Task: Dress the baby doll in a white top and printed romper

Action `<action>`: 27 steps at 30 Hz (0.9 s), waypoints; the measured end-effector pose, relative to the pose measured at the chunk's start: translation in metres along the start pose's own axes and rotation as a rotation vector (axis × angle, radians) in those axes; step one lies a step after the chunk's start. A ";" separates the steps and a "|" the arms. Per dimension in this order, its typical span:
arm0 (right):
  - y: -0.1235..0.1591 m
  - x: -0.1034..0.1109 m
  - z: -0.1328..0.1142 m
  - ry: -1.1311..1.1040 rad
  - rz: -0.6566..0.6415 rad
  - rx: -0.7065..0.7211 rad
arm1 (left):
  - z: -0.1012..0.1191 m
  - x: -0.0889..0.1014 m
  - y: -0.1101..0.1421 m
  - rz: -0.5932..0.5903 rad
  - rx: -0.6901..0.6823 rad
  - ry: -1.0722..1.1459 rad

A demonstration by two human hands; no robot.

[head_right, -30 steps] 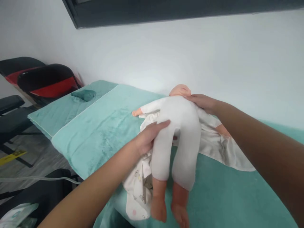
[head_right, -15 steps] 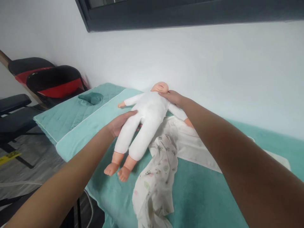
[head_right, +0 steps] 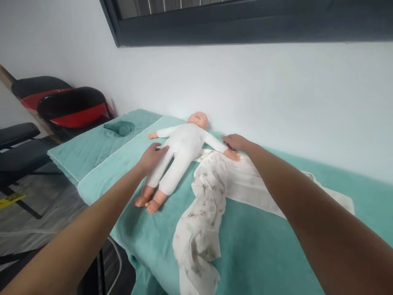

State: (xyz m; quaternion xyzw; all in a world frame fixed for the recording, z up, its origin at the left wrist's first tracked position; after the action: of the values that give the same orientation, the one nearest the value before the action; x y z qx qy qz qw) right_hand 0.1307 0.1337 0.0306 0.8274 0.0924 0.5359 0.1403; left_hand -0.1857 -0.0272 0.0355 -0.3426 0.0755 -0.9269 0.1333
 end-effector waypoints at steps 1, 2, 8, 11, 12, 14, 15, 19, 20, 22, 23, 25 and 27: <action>0.009 0.004 0.020 0.061 0.027 -0.030 | 0.011 0.003 0.010 0.032 -0.080 -0.103; 0.018 0.007 0.040 0.118 0.054 -0.058 | 0.025 0.004 0.022 0.028 -0.204 -0.195; 0.088 0.014 0.119 0.388 0.083 -0.046 | 0.085 -0.038 0.133 -0.533 -0.924 -0.538; 0.125 0.010 0.125 0.466 0.067 0.034 | 0.092 -0.056 0.164 -0.609 -0.946 -0.577; 0.137 0.007 0.123 0.479 0.056 0.068 | 0.095 -0.060 0.170 -0.609 -0.947 -0.572; 0.164 -0.001 0.117 0.487 0.022 0.142 | 0.103 -0.069 0.179 -0.596 -0.951 -0.542; 0.178 -0.004 0.113 0.481 0.003 0.178 | 0.108 -0.073 0.182 -0.580 -0.952 -0.515; 0.230 -0.010 0.096 0.428 -0.015 0.304 | 0.139 -0.090 0.190 -0.461 -0.934 -0.365; 0.243 -0.008 0.091 0.414 0.000 0.325 | 0.149 -0.095 0.192 -0.426 -0.930 -0.331; 0.269 -0.001 0.084 0.388 0.044 0.353 | 0.168 -0.103 0.193 -0.346 -0.919 -0.263; 0.283 0.004 0.081 0.374 0.079 0.369 | 0.177 -0.107 0.193 -0.303 -0.911 -0.222; 0.314 0.017 0.076 0.355 0.183 0.419 | 0.193 -0.111 0.192 -0.237 -0.888 -0.142; 0.345 0.031 0.073 0.362 0.286 0.471 | 0.205 -0.114 0.190 -0.232 -0.863 -0.094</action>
State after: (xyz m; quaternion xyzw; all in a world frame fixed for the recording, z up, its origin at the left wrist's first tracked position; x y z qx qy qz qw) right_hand 0.2107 -0.1919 0.1432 0.7331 0.1200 0.6523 -0.1504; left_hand 0.0691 -0.1840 0.0764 -0.4148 0.4102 -0.8028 -0.1232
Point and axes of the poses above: each hand's wrist, its own y-axis away from the middle knuckle, its own x-axis out of the back of the hand, z = x × y, the point moved 4 cm from there along -y, towards the middle knuckle, and after that the axes turned 15 degrees about -x, right-handed, at the moved point
